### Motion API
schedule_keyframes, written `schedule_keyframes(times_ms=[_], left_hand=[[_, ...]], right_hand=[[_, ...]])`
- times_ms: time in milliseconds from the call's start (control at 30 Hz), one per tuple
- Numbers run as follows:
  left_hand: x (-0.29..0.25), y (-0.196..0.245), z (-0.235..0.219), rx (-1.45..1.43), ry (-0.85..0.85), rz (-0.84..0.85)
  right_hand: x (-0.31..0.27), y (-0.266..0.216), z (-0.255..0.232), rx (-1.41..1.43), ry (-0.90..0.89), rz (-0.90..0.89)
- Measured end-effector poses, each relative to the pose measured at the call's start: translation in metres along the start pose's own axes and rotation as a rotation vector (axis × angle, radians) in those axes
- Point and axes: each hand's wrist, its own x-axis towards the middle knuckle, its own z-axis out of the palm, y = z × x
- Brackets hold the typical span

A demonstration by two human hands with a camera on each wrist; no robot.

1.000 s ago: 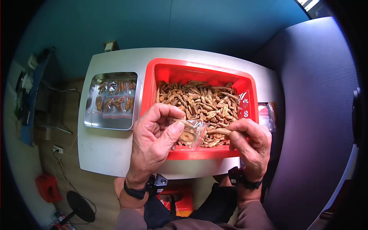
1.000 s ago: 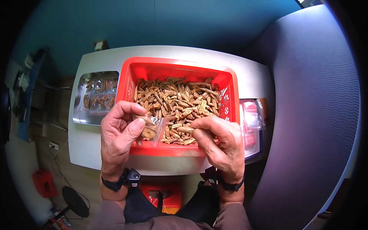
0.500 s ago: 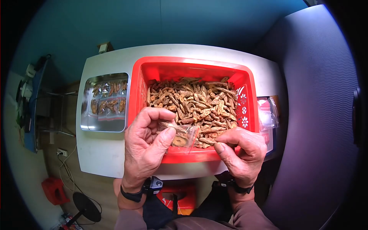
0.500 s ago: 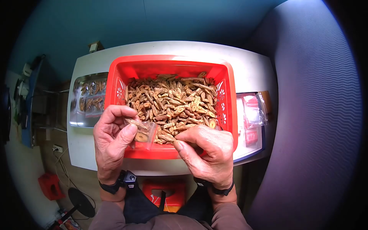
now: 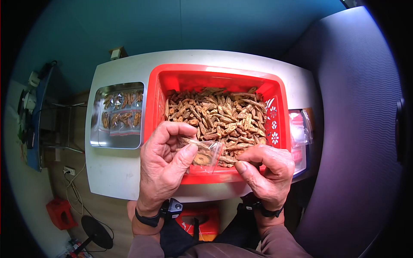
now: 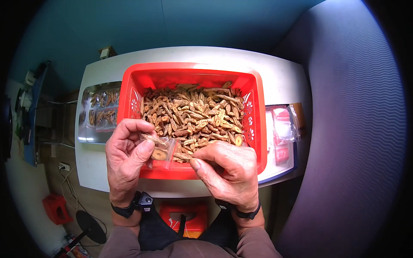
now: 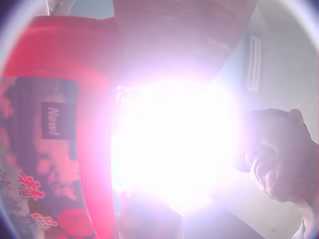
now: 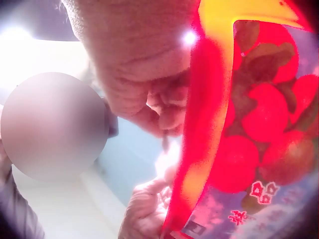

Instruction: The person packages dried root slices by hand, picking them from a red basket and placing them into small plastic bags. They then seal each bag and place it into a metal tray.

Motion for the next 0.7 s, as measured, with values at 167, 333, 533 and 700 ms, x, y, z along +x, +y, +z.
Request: schedule_keyframes(times_ms=[167,333,533,700], left_hand=[[0.0002,0.0,0.0015,0.004,0.0,-0.01],[0.0007,0.0002,0.001,0.007,0.005,-0.011],[0.0003,-0.0007,0.0016,-0.006,-0.011,-0.01],[-0.0005,-0.0004,0.0015,0.014,-0.023,-0.019]], right_hand=[[-0.0012,0.0015,0.0005,-0.027,-0.018,0.008],[-0.0014,0.0041,-0.0009,-0.052,-0.002,-0.009],[-0.0004,0.0023,0.0014,-0.067,0.003,-0.012],[-0.0005,0.0016,0.0016,-0.073,-0.021,-0.01]])
